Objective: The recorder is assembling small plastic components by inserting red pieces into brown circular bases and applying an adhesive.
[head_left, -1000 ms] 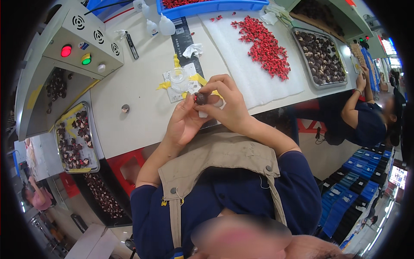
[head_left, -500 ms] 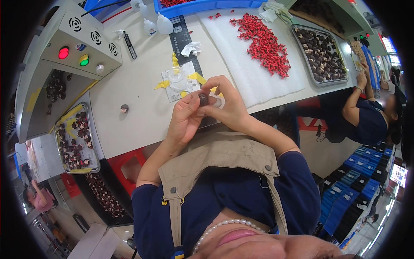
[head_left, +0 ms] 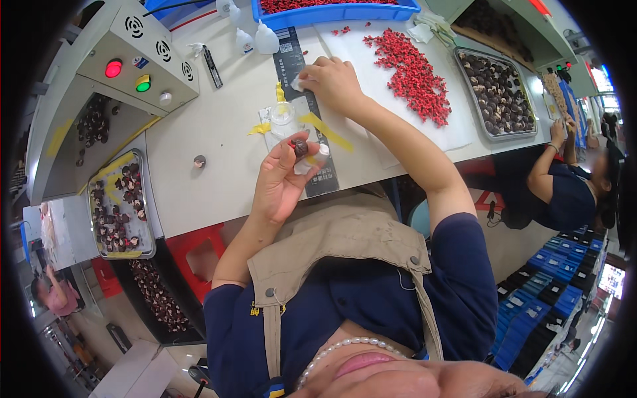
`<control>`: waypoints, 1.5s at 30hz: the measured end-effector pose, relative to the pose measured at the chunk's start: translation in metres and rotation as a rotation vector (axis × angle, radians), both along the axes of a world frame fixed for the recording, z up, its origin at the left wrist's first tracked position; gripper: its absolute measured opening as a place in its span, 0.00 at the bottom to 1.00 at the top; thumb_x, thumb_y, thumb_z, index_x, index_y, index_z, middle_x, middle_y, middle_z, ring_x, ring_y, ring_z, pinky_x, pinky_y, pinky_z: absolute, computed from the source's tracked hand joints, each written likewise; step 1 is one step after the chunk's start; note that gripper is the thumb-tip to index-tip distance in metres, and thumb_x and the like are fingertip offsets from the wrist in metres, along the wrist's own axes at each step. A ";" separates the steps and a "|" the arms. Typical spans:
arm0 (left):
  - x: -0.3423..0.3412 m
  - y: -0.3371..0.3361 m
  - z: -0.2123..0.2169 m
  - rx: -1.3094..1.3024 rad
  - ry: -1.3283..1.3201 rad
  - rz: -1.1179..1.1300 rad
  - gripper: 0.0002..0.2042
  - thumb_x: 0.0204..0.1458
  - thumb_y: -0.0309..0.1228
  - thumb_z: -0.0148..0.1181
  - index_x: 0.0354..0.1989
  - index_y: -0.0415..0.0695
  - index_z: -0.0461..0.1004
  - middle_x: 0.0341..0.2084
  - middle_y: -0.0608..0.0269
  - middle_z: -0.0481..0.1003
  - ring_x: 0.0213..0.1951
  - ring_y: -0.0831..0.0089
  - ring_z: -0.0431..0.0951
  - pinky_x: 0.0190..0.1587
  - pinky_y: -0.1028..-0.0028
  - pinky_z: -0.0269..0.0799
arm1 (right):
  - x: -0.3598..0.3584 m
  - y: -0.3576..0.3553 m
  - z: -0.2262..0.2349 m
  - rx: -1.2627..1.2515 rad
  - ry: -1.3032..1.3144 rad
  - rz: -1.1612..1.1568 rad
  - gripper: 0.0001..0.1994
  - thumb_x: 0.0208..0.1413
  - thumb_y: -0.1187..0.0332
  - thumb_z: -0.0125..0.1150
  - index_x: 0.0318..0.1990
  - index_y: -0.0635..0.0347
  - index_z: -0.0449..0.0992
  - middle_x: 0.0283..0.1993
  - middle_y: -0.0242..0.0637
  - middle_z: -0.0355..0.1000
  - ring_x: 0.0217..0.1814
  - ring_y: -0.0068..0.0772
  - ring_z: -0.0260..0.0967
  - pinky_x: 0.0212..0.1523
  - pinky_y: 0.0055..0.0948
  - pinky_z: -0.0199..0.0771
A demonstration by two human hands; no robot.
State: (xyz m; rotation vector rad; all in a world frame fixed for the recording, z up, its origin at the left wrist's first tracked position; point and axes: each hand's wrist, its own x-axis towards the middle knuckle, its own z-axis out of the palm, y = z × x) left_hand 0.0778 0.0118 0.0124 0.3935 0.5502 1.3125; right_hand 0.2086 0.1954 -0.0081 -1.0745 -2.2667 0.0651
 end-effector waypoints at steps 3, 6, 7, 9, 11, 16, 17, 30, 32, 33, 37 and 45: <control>0.001 0.001 -0.001 -0.042 -0.032 0.014 0.19 0.56 0.38 0.53 0.52 0.40 0.66 0.40 0.59 0.75 0.49 0.72 0.72 0.57 0.56 0.64 | 0.014 -0.002 0.004 -0.295 -0.016 0.043 0.10 0.50 0.60 0.61 0.37 0.53 0.79 0.34 0.35 0.74 0.32 0.33 0.70 0.35 0.29 0.69; 0.002 0.005 0.001 -0.061 0.068 0.035 0.20 0.55 0.38 0.54 0.54 0.41 0.65 0.42 0.61 0.74 0.50 0.73 0.71 0.57 0.58 0.64 | 0.033 -0.045 0.044 -0.670 0.363 0.180 0.09 0.50 0.65 0.63 0.37 0.57 0.78 0.30 0.31 0.72 0.29 0.22 0.67 0.33 0.23 0.68; 0.003 0.006 0.000 -0.063 0.066 0.036 0.20 0.55 0.38 0.54 0.54 0.41 0.65 0.42 0.61 0.74 0.50 0.73 0.71 0.57 0.58 0.64 | 0.036 -0.061 0.052 -0.754 0.471 0.245 0.08 0.49 0.68 0.63 0.36 0.59 0.78 0.28 0.30 0.71 0.29 0.19 0.66 0.32 0.21 0.67; 0.008 0.007 -0.001 -0.072 0.079 0.062 0.20 0.55 0.36 0.54 0.54 0.42 0.64 0.46 0.65 0.72 0.51 0.75 0.70 0.56 0.61 0.65 | 0.041 -0.088 0.066 -0.830 0.572 0.319 0.07 0.48 0.72 0.64 0.36 0.61 0.78 0.28 0.29 0.70 0.28 0.16 0.64 0.32 0.18 0.66; 0.012 0.008 -0.005 -0.094 0.059 0.048 0.17 0.55 0.34 0.55 0.52 0.44 0.67 0.44 0.67 0.73 0.49 0.76 0.71 0.55 0.65 0.66 | 0.043 -0.099 0.065 -0.714 0.505 0.370 0.08 0.47 0.74 0.65 0.37 0.62 0.77 0.30 0.28 0.70 0.29 0.16 0.65 0.32 0.17 0.66; 0.012 0.008 -0.006 -0.149 0.059 0.026 0.14 0.53 0.28 0.57 0.49 0.44 0.70 0.43 0.68 0.74 0.45 0.78 0.73 0.51 0.70 0.68 | 0.051 -0.096 0.070 -0.946 0.477 0.398 0.08 0.47 0.73 0.65 0.36 0.62 0.77 0.32 0.28 0.71 0.32 0.16 0.67 0.36 0.18 0.67; 0.013 0.008 -0.006 -0.128 0.083 0.019 0.14 0.53 0.28 0.58 0.48 0.43 0.70 0.42 0.66 0.74 0.44 0.78 0.73 0.50 0.70 0.69 | 0.052 -0.093 0.071 -1.094 0.482 0.420 0.08 0.47 0.73 0.65 0.36 0.62 0.77 0.32 0.28 0.72 0.34 0.16 0.67 0.37 0.19 0.67; 0.009 0.006 0.005 -0.117 0.109 -0.071 0.19 0.53 0.36 0.58 0.50 0.38 0.69 0.41 0.59 0.75 0.45 0.72 0.75 0.50 0.70 0.70 | 0.066 -0.094 0.052 -1.155 0.724 0.345 0.09 0.55 0.66 0.60 0.36 0.63 0.76 0.27 0.25 0.71 0.29 0.11 0.64 0.29 0.14 0.64; 0.010 0.006 0.004 -0.127 0.110 -0.050 0.19 0.53 0.36 0.58 0.50 0.37 0.70 0.41 0.59 0.75 0.45 0.72 0.75 0.50 0.70 0.70 | 0.063 -0.101 0.055 -1.134 0.708 0.361 0.09 0.54 0.67 0.61 0.37 0.64 0.76 0.27 0.25 0.70 0.29 0.11 0.64 0.28 0.14 0.64; 0.010 0.006 0.004 -0.135 0.113 -0.029 0.18 0.53 0.35 0.57 0.49 0.37 0.70 0.41 0.59 0.75 0.45 0.73 0.74 0.50 0.71 0.70 | 0.061 -0.103 0.057 -1.110 0.694 0.377 0.09 0.54 0.67 0.61 0.37 0.64 0.76 0.26 0.25 0.70 0.29 0.11 0.64 0.28 0.15 0.65; 0.012 0.007 0.008 -0.090 0.133 -0.042 0.17 0.53 0.33 0.58 0.48 0.36 0.70 0.42 0.60 0.75 0.44 0.75 0.74 0.49 0.73 0.70 | 0.057 -0.106 0.073 -1.161 0.674 0.402 0.09 0.53 0.69 0.62 0.37 0.65 0.75 0.26 0.25 0.69 0.28 0.12 0.64 0.27 0.16 0.66; 0.009 0.008 -0.005 0.016 0.263 0.056 0.17 0.51 0.25 0.59 0.50 0.34 0.69 0.42 0.59 0.74 0.43 0.77 0.73 0.49 0.77 0.69 | 0.050 -0.105 0.064 -1.331 0.802 0.372 0.05 0.50 0.71 0.62 0.31 0.60 0.73 0.31 0.27 0.72 0.32 0.13 0.66 0.32 0.16 0.65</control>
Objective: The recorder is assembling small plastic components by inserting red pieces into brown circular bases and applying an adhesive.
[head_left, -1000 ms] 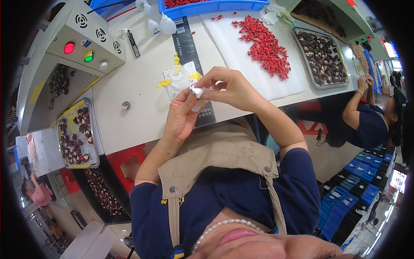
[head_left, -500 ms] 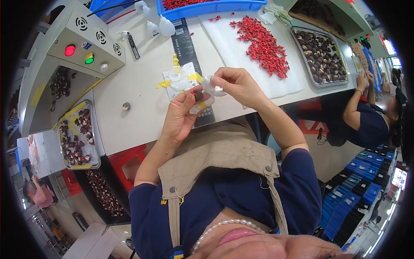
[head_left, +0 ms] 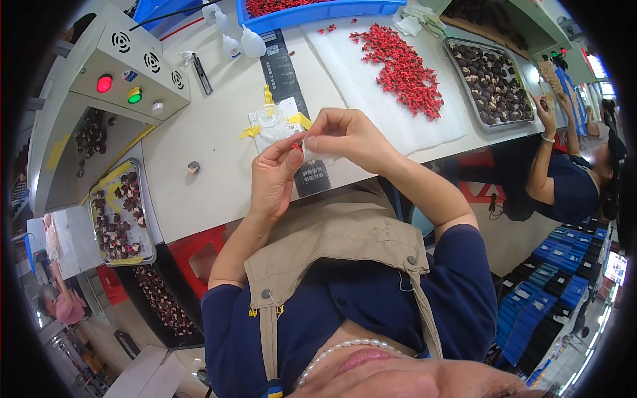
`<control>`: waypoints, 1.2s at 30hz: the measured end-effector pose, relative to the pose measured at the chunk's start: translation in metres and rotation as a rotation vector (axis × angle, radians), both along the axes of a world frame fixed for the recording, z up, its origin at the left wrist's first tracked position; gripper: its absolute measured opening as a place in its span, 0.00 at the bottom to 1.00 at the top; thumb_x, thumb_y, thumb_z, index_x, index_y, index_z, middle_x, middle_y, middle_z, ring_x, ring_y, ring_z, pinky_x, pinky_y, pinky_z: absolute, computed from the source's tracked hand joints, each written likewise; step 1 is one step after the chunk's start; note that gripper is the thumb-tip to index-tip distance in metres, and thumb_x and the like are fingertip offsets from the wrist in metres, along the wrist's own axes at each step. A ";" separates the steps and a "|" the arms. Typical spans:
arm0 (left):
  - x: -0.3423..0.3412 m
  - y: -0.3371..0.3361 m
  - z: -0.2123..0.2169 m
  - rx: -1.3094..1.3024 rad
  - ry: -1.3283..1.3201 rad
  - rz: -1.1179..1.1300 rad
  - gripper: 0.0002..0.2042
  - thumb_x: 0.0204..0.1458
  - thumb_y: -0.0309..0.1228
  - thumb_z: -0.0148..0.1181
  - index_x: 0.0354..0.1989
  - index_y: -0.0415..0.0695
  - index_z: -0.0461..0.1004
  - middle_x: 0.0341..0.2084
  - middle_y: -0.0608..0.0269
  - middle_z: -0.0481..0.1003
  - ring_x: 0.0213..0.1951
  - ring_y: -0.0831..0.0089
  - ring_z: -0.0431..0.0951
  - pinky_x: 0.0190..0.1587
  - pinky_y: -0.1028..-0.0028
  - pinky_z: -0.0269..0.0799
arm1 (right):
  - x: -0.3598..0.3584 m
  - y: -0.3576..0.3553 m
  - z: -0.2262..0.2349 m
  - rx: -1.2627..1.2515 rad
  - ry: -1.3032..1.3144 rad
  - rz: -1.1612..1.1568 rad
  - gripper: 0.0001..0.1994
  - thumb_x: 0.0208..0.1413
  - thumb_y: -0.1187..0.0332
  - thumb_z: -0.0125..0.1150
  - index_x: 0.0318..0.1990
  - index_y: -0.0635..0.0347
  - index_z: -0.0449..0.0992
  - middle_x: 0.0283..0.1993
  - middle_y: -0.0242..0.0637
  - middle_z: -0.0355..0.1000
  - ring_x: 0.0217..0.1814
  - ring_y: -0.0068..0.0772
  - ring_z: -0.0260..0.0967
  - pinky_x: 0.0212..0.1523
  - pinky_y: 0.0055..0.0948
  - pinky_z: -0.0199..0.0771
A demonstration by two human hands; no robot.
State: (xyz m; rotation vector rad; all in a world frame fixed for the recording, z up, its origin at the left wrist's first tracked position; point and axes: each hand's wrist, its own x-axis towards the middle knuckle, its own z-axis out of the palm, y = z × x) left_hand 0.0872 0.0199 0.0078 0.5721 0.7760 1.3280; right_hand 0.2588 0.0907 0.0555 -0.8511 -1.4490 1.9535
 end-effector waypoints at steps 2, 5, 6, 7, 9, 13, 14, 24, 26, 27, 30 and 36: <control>0.004 -0.003 -0.002 0.013 0.013 -0.007 0.19 0.51 0.29 0.60 0.50 0.35 0.69 0.43 0.59 0.74 0.45 0.74 0.74 0.51 0.73 0.69 | -0.001 0.003 -0.005 0.025 0.052 -0.091 0.05 0.51 0.71 0.61 0.32 0.61 0.72 0.32 0.28 0.72 0.33 0.13 0.66 0.33 0.16 0.64; 0.002 -0.003 -0.002 -0.028 -0.016 -0.019 0.20 0.51 0.34 0.60 0.51 0.38 0.68 0.44 0.60 0.73 0.47 0.71 0.74 0.52 0.69 0.70 | 0.001 0.000 -0.004 0.000 0.089 -0.183 0.06 0.53 0.71 0.59 0.36 0.62 0.72 0.35 0.30 0.72 0.37 0.15 0.67 0.38 0.16 0.65; 0.001 -0.003 0.000 -0.086 -0.056 -0.046 0.20 0.52 0.35 0.59 0.51 0.39 0.68 0.45 0.60 0.73 0.47 0.71 0.74 0.52 0.69 0.70 | 0.002 -0.003 -0.005 0.026 0.091 -0.200 0.07 0.53 0.71 0.59 0.38 0.63 0.73 0.35 0.30 0.72 0.37 0.15 0.67 0.39 0.17 0.66; 0.001 -0.003 0.002 -0.087 -0.056 -0.048 0.20 0.52 0.35 0.59 0.51 0.39 0.68 0.45 0.60 0.73 0.47 0.71 0.74 0.52 0.69 0.70 | 0.003 -0.006 -0.007 0.052 0.093 -0.217 0.07 0.54 0.71 0.58 0.40 0.64 0.73 0.35 0.30 0.72 0.38 0.15 0.68 0.39 0.17 0.67; 0.003 -0.004 0.007 -0.115 -0.156 -0.011 0.17 0.54 0.30 0.57 0.50 0.36 0.69 0.42 0.61 0.74 0.43 0.75 0.74 0.49 0.74 0.70 | 0.003 -0.010 -0.009 0.078 0.039 -0.186 0.08 0.54 0.72 0.58 0.41 0.64 0.73 0.36 0.30 0.72 0.38 0.15 0.68 0.40 0.17 0.67; 0.003 -0.004 0.007 -0.108 -0.154 -0.013 0.17 0.54 0.29 0.57 0.50 0.36 0.69 0.43 0.61 0.73 0.43 0.76 0.74 0.49 0.75 0.70 | 0.001 -0.018 -0.002 0.136 -0.020 -0.149 0.08 0.53 0.73 0.60 0.40 0.64 0.74 0.35 0.29 0.72 0.36 0.14 0.67 0.37 0.16 0.68; 0.003 -0.003 0.006 -0.087 -0.143 -0.010 0.17 0.54 0.29 0.57 0.50 0.36 0.69 0.43 0.61 0.73 0.43 0.76 0.74 0.48 0.75 0.70 | 0.001 -0.017 -0.001 0.136 -0.021 -0.150 0.08 0.53 0.73 0.60 0.40 0.64 0.74 0.35 0.29 0.72 0.36 0.14 0.67 0.37 0.16 0.68; -0.014 -0.017 0.022 0.073 0.404 -0.149 0.18 0.48 0.21 0.61 0.49 0.37 0.72 0.36 0.63 0.77 0.39 0.79 0.74 0.44 0.78 0.69 | -0.007 -0.004 -0.002 0.236 0.033 -0.195 0.05 0.50 0.77 0.60 0.34 0.64 0.73 0.31 0.31 0.71 0.32 0.16 0.67 0.32 0.17 0.68; -0.021 -0.019 0.024 0.241 0.484 -0.002 0.18 0.46 0.21 0.61 0.48 0.39 0.73 0.35 0.63 0.77 0.38 0.80 0.74 0.44 0.77 0.69 | -0.007 0.013 0.000 0.308 0.083 -0.365 0.08 0.51 0.78 0.59 0.39 0.63 0.70 0.31 0.30 0.69 0.33 0.16 0.66 0.34 0.16 0.66; -0.030 -0.018 0.026 0.268 0.544 0.074 0.17 0.47 0.21 0.61 0.47 0.40 0.73 0.34 0.63 0.77 0.37 0.79 0.74 0.45 0.77 0.69 | -0.012 0.021 0.004 0.395 0.104 -0.421 0.09 0.51 0.78 0.59 0.40 0.63 0.68 0.31 0.30 0.67 0.32 0.17 0.64 0.34 0.15 0.66; -0.093 -0.027 0.022 0.310 1.072 0.487 0.14 0.47 0.21 0.61 0.44 0.41 0.75 0.33 0.63 0.77 0.36 0.78 0.74 0.44 0.77 0.69 | -0.024 0.070 -0.019 0.535 -0.028 -0.465 0.05 0.54 0.75 0.58 0.38 0.63 0.71 0.33 0.30 0.68 0.34 0.18 0.65 0.36 0.17 0.64; -0.243 -0.070 0.027 -0.131 1.618 0.886 0.14 0.47 0.34 0.63 0.44 0.46 0.75 0.33 0.65 0.77 0.36 0.75 0.76 0.47 0.68 0.67 | -0.043 0.124 -0.038 0.882 -0.473 -0.431 0.07 0.55 0.70 0.57 0.40 0.61 0.75 0.33 0.34 0.71 0.33 0.22 0.66 0.36 0.22 0.66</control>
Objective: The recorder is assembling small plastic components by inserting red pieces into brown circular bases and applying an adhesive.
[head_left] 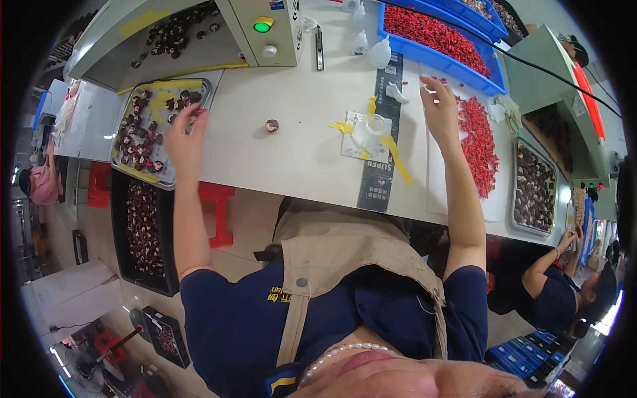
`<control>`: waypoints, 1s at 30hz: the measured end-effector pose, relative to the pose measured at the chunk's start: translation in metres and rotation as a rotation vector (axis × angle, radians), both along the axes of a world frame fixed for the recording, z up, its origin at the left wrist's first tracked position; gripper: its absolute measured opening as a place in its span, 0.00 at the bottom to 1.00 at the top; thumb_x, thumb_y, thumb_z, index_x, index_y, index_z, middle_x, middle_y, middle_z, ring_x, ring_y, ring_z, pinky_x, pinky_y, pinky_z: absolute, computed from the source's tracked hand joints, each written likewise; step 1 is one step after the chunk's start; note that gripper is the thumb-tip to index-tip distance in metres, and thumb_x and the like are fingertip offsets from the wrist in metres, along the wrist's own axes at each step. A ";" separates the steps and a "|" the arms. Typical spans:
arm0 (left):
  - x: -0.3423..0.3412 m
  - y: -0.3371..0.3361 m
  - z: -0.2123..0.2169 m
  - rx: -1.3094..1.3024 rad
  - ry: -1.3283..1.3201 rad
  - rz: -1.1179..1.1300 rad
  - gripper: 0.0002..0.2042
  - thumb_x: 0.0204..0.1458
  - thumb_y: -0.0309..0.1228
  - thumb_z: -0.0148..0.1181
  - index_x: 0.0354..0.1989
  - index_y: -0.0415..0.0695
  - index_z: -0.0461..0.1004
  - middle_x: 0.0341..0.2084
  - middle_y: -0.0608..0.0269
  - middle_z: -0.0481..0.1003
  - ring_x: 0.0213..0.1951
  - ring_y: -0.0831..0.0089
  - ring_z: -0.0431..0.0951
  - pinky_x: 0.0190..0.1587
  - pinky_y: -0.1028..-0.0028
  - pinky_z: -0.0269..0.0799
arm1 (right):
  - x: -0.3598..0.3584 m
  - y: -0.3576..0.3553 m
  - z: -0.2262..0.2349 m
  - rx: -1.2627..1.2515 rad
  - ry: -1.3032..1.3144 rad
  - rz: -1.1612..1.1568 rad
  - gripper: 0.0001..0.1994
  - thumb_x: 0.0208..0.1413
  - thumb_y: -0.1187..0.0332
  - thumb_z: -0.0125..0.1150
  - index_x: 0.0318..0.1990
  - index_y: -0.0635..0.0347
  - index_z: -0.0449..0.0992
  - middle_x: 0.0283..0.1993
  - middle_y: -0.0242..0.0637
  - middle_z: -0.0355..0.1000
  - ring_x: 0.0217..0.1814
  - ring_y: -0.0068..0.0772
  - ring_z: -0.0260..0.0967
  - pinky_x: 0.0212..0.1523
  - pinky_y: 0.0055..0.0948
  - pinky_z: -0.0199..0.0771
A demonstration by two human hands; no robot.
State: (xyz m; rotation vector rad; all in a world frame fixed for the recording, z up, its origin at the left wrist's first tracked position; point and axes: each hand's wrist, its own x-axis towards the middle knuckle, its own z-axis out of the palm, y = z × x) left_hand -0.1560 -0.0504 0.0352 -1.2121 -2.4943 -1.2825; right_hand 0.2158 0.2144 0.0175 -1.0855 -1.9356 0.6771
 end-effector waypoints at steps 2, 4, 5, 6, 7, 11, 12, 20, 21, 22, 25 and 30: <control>-0.042 -0.016 -0.011 -0.281 0.288 0.190 0.16 0.48 0.41 0.61 0.45 0.51 0.75 0.35 0.62 0.78 0.38 0.66 0.77 0.52 0.57 0.60 | -0.001 -0.002 0.007 0.075 0.004 -0.061 0.07 0.53 0.70 0.59 0.38 0.63 0.76 0.31 0.36 0.73 0.31 0.22 0.68 0.34 0.23 0.67; -0.079 -0.028 -0.029 -0.373 0.386 0.218 0.16 0.49 0.44 0.58 0.45 0.53 0.75 0.35 0.62 0.78 0.38 0.65 0.77 0.56 0.50 0.49 | 0.012 -0.004 0.008 -0.002 0.050 -0.070 0.07 0.53 0.70 0.59 0.37 0.63 0.76 0.31 0.35 0.73 0.32 0.21 0.68 0.35 0.22 0.67; -0.083 -0.027 -0.038 -0.463 0.491 0.257 0.16 0.50 0.47 0.56 0.45 0.56 0.75 0.34 0.63 0.78 0.38 0.63 0.77 0.60 0.43 0.39 | 0.024 -0.007 0.009 -0.077 0.104 -0.072 0.07 0.53 0.70 0.59 0.37 0.64 0.75 0.31 0.35 0.74 0.32 0.20 0.69 0.35 0.21 0.68; -0.071 -0.021 -0.034 -0.480 0.499 0.275 0.16 0.50 0.46 0.56 0.46 0.55 0.74 0.36 0.63 0.78 0.38 0.63 0.78 0.60 0.42 0.39 | 0.035 -0.007 0.007 -0.031 0.140 -0.046 0.07 0.53 0.70 0.59 0.37 0.65 0.75 0.30 0.34 0.75 0.33 0.18 0.69 0.35 0.20 0.68; -0.057 -0.020 -0.026 -0.499 0.504 0.292 0.16 0.51 0.44 0.55 0.47 0.55 0.74 0.37 0.63 0.78 0.38 0.63 0.78 0.59 0.41 0.40 | 0.041 -0.016 0.017 -0.017 0.120 -0.092 0.07 0.55 0.70 0.58 0.37 0.64 0.75 0.30 0.32 0.74 0.33 0.17 0.68 0.36 0.19 0.68; -0.007 -0.005 -0.032 -0.141 0.228 -0.159 0.13 0.51 0.34 0.57 0.46 0.53 0.75 0.41 0.66 0.77 0.42 0.65 0.76 0.61 0.54 0.47 | 0.094 -0.026 0.018 -0.121 0.233 -0.219 0.09 0.57 0.67 0.56 0.38 0.66 0.74 0.28 0.25 0.70 0.30 0.12 0.62 0.31 0.15 0.62; 0.010 0.001 -0.029 -0.119 -0.078 -0.369 0.13 0.50 0.31 0.58 0.46 0.52 0.75 0.42 0.67 0.76 0.43 0.66 0.75 0.60 0.59 0.50 | 0.110 -0.028 0.013 -0.142 0.271 -0.256 0.09 0.57 0.67 0.57 0.38 0.65 0.75 0.28 0.25 0.70 0.29 0.12 0.61 0.31 0.16 0.62; 0.061 0.046 -0.029 -0.249 0.173 -0.556 0.11 0.47 0.23 0.59 0.41 0.44 0.75 0.39 0.62 0.75 0.40 0.73 0.74 0.44 0.71 0.67 | 0.150 -0.060 -0.005 -0.161 -0.109 -0.282 0.06 0.52 0.70 0.61 0.34 0.62 0.78 0.27 0.29 0.69 0.30 0.16 0.65 0.30 0.17 0.64; 0.062 0.044 -0.032 -0.206 0.009 -0.495 0.11 0.48 0.23 0.58 0.41 0.43 0.74 0.39 0.61 0.75 0.40 0.74 0.74 0.42 0.73 0.69 | 0.149 -0.058 -0.008 -0.163 -0.103 -0.280 0.06 0.52 0.70 0.61 0.34 0.62 0.78 0.27 0.29 0.69 0.30 0.16 0.65 0.30 0.17 0.64; 0.066 0.042 -0.036 -0.209 0.015 -0.493 0.11 0.48 0.23 0.58 0.41 0.43 0.74 0.39 0.61 0.75 0.40 0.74 0.74 0.42 0.73 0.69 | 0.149 -0.055 -0.011 -0.066 -0.145 -0.244 0.06 0.51 0.70 0.62 0.34 0.62 0.78 0.27 0.30 0.69 0.29 0.18 0.65 0.30 0.19 0.64; 0.085 0.033 -0.043 0.094 -0.482 -0.568 0.13 0.52 0.22 0.56 0.47 0.41 0.70 0.41 0.58 0.74 0.41 0.74 0.74 0.43 0.75 0.70 | 0.144 -0.048 -0.013 0.031 -0.252 -0.239 0.05 0.47 0.70 0.63 0.32 0.59 0.79 0.27 0.33 0.70 0.31 0.28 0.66 0.33 0.27 0.65; 0.157 0.032 -0.040 0.155 -1.424 -0.743 0.17 0.56 0.27 0.53 0.53 0.39 0.65 0.44 0.55 0.73 0.43 0.73 0.75 0.37 0.78 0.75 | 0.134 -0.045 -0.020 0.164 -0.463 -0.268 0.03 0.43 0.69 0.64 0.28 0.55 0.78 0.27 0.34 0.69 0.34 0.39 0.65 0.37 0.36 0.65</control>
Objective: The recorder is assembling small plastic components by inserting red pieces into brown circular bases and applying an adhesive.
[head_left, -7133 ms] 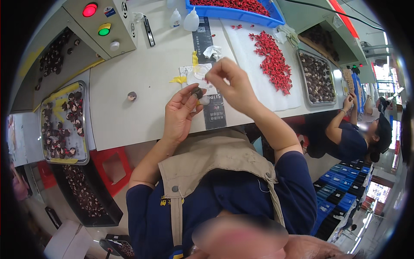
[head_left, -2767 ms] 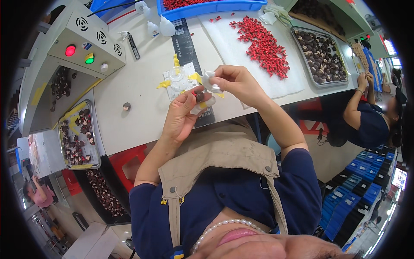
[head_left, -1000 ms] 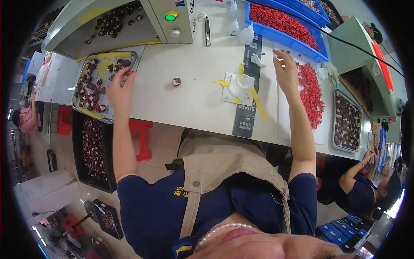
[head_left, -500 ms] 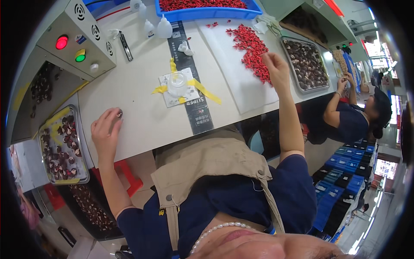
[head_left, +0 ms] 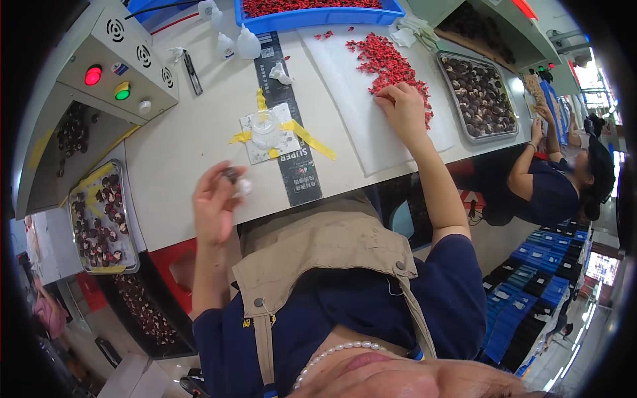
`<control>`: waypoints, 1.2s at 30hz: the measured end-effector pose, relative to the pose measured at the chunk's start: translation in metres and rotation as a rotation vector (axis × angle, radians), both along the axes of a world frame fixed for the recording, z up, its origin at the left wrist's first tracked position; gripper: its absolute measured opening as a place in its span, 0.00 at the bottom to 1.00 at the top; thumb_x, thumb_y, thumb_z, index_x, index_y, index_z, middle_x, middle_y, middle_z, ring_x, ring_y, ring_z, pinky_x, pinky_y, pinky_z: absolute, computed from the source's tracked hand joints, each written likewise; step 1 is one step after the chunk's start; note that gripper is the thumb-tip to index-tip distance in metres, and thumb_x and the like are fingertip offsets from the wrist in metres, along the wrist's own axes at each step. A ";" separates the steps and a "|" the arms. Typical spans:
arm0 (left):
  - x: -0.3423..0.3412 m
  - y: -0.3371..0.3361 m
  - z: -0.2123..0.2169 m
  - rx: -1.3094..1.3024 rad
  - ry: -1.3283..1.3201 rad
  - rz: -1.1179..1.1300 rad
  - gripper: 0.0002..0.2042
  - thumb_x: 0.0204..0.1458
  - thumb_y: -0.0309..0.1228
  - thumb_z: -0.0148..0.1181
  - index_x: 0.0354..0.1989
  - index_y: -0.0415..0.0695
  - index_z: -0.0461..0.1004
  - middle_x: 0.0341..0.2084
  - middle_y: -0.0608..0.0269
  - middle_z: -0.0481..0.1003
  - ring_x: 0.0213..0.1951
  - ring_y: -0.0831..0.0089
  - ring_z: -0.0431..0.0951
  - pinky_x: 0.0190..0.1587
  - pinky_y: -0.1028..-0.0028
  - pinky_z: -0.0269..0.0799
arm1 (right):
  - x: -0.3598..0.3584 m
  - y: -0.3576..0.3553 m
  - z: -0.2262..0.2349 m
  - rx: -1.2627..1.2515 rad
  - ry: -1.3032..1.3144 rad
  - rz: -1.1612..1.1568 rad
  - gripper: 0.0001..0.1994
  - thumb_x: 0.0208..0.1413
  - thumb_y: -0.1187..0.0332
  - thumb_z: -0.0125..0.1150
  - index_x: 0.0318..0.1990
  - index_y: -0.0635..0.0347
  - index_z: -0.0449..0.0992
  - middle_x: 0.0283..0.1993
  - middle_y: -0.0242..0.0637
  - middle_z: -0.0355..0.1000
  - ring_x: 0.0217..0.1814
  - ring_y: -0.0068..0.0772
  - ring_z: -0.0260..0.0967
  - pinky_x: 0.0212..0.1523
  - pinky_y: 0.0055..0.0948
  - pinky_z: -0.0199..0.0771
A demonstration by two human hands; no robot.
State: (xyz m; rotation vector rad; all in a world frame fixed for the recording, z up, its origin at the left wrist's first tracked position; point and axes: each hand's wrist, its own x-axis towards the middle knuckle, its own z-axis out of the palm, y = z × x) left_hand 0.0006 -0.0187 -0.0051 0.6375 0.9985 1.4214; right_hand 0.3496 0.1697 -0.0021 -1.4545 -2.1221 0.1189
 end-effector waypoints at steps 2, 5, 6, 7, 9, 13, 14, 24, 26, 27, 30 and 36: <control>0.022 0.004 0.005 -0.039 -0.181 -0.104 0.16 0.57 0.29 0.51 0.54 0.39 0.65 0.45 0.54 0.73 0.41 0.74 0.76 0.34 0.81 0.77 | -0.004 -0.002 0.001 0.079 -0.091 0.006 0.06 0.43 0.70 0.64 0.30 0.58 0.77 0.33 0.37 0.70 0.37 0.40 0.66 0.40 0.36 0.65; 0.045 0.017 0.014 -0.071 -0.329 -0.165 0.17 0.59 0.31 0.48 0.55 0.39 0.64 0.45 0.53 0.73 0.41 0.76 0.76 0.36 0.83 0.77 | -0.004 -0.003 0.001 0.084 -0.073 0.046 0.08 0.44 0.71 0.63 0.34 0.58 0.75 0.34 0.37 0.70 0.38 0.41 0.65 0.39 0.37 0.65; 0.049 0.019 0.014 -0.093 -0.393 -0.189 0.17 0.59 0.31 0.47 0.56 0.39 0.64 0.46 0.53 0.73 0.41 0.76 0.76 0.37 0.83 0.77 | -0.005 -0.005 0.000 0.086 -0.012 0.057 0.09 0.48 0.73 0.61 0.38 0.58 0.73 0.32 0.36 0.70 0.36 0.33 0.67 0.38 0.31 0.66; 0.051 0.019 0.015 -0.113 -0.457 -0.212 0.17 0.60 0.31 0.46 0.56 0.40 0.63 0.46 0.52 0.72 0.42 0.76 0.76 0.38 0.83 0.77 | -0.008 -0.009 0.002 0.085 -0.011 0.067 0.09 0.48 0.73 0.61 0.38 0.58 0.73 0.32 0.36 0.70 0.36 0.33 0.67 0.38 0.31 0.66; 0.053 0.019 0.015 -0.104 -0.479 -0.217 0.17 0.60 0.30 0.45 0.56 0.40 0.63 0.47 0.51 0.72 0.43 0.76 0.76 0.39 0.83 0.77 | -0.014 -0.017 0.011 -0.173 0.399 0.026 0.06 0.52 0.74 0.58 0.38 0.59 0.73 0.29 0.32 0.69 0.32 0.22 0.66 0.36 0.22 0.65; 0.052 0.018 0.011 -0.085 -0.473 -0.220 0.16 0.59 0.28 0.47 0.56 0.40 0.63 0.46 0.52 0.72 0.42 0.77 0.76 0.40 0.83 0.77 | -0.023 -0.030 0.015 -0.289 0.670 0.092 0.05 0.53 0.76 0.58 0.37 0.64 0.73 0.30 0.31 0.72 0.32 0.17 0.67 0.35 0.18 0.68; 0.052 0.017 0.009 -0.074 -0.463 -0.220 0.16 0.59 0.27 0.47 0.56 0.40 0.64 0.45 0.52 0.73 0.42 0.77 0.76 0.40 0.83 0.77 | -0.027 -0.035 0.013 -0.290 0.666 0.097 0.05 0.53 0.76 0.58 0.37 0.64 0.73 0.30 0.31 0.72 0.32 0.17 0.67 0.35 0.18 0.68; 0.042 0.012 -0.005 -0.079 -0.390 -0.165 0.14 0.58 0.27 0.50 0.53 0.41 0.66 0.44 0.54 0.73 0.41 0.78 0.76 0.41 0.82 0.76 | -0.116 -0.046 0.045 -0.604 0.667 0.305 0.06 0.52 0.73 0.61 0.34 0.66 0.75 0.34 0.33 0.74 0.37 0.21 0.70 0.39 0.20 0.68; 0.040 0.012 -0.007 -0.064 -0.409 -0.182 0.14 0.58 0.27 0.50 0.53 0.41 0.66 0.44 0.54 0.73 0.41 0.77 0.76 0.41 0.81 0.76 | -0.132 -0.043 0.048 -0.397 0.529 0.347 0.06 0.51 0.72 0.62 0.33 0.65 0.76 0.32 0.33 0.73 0.37 0.23 0.69 0.39 0.22 0.67; 0.039 0.012 -0.007 -0.062 -0.415 -0.180 0.14 0.58 0.27 0.50 0.53 0.41 0.66 0.44 0.54 0.73 0.41 0.77 0.76 0.41 0.81 0.76 | -0.140 -0.042 0.049 -0.193 0.392 0.390 0.06 0.49 0.72 0.63 0.33 0.64 0.76 0.31 0.33 0.72 0.36 0.25 0.68 0.38 0.24 0.65; 0.036 0.011 -0.009 -0.047 -0.422 -0.217 0.14 0.58 0.28 0.50 0.53 0.41 0.66 0.44 0.55 0.73 0.40 0.76 0.76 0.41 0.80 0.76 | -0.159 -0.043 0.049 -0.023 0.300 0.396 0.04 0.45 0.72 0.63 0.26 0.62 0.75 0.28 0.36 0.68 0.34 0.37 0.63 0.36 0.32 0.63; 0.029 0.012 -0.015 -0.035 -0.486 -0.258 0.14 0.58 0.29 0.51 0.52 0.42 0.66 0.44 0.55 0.73 0.41 0.75 0.76 0.42 0.77 0.76 | -0.170 -0.041 0.042 0.047 0.161 0.403 0.05 0.45 0.73 0.62 0.24 0.61 0.72 0.27 0.36 0.67 0.33 0.39 0.62 0.35 0.35 0.62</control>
